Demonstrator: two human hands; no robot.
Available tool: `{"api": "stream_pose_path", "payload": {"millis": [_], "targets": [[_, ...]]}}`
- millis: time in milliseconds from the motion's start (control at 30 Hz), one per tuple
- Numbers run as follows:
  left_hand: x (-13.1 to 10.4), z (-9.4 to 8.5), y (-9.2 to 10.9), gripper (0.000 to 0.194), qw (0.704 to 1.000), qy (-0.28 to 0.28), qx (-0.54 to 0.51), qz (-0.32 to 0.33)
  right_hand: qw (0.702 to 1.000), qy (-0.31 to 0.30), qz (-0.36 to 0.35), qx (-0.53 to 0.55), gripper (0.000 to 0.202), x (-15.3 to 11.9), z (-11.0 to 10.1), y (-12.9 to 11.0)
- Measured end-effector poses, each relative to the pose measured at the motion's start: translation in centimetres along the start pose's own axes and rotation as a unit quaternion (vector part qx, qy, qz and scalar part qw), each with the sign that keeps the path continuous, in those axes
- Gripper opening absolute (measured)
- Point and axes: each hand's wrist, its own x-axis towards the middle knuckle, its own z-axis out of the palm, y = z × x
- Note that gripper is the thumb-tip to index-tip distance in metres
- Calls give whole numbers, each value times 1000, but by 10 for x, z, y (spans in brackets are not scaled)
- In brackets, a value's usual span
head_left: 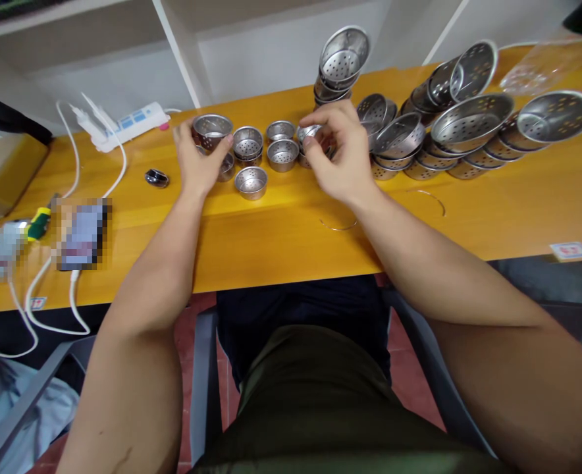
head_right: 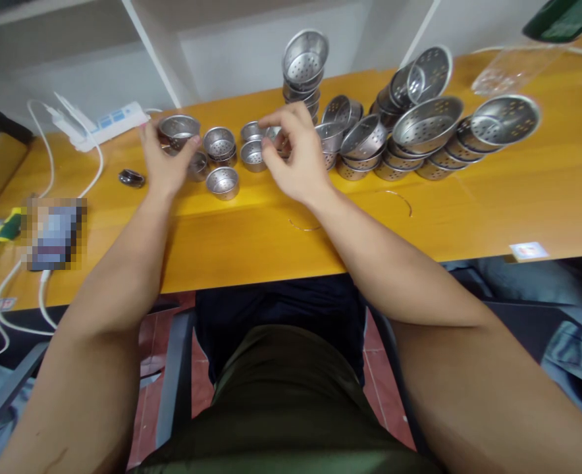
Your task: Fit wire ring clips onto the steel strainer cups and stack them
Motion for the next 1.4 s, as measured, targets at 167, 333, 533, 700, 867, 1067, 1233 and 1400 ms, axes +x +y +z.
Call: {"api": "stream_pose_path", "payload": {"millis": [167,333,533,700,867,1067,1233,1400], "targets": [[-3,-2,7,87,998,36,-47,32,1000,-15,-11,1,49,-1,2,0],[-1,3,20,95,996,1,-88,-20,1000,8,0,-7,49,1,1,0],[0,8,11,102,996,28,-70,-50,1000,-9,1,9,40,1,2,9],[5,-3,13,95,997,-28,-29,-69,985,-170,2,-26,47,-11,13,18],[3,7,21,96,998,-23,-34,-47,980,-194,-7,-31,51,-14,16,18],[-22,41,80,112,993,-52,-84,68,991,-128,-8,34,73,-7,7,-4],[-33,46,107,108,990,-82,-78,82,994,-94,-5,64,70,-4,0,-15],[-33,47,93,110,986,-117,-76,92,989,-144,-16,36,40,-5,1,-12]]}}
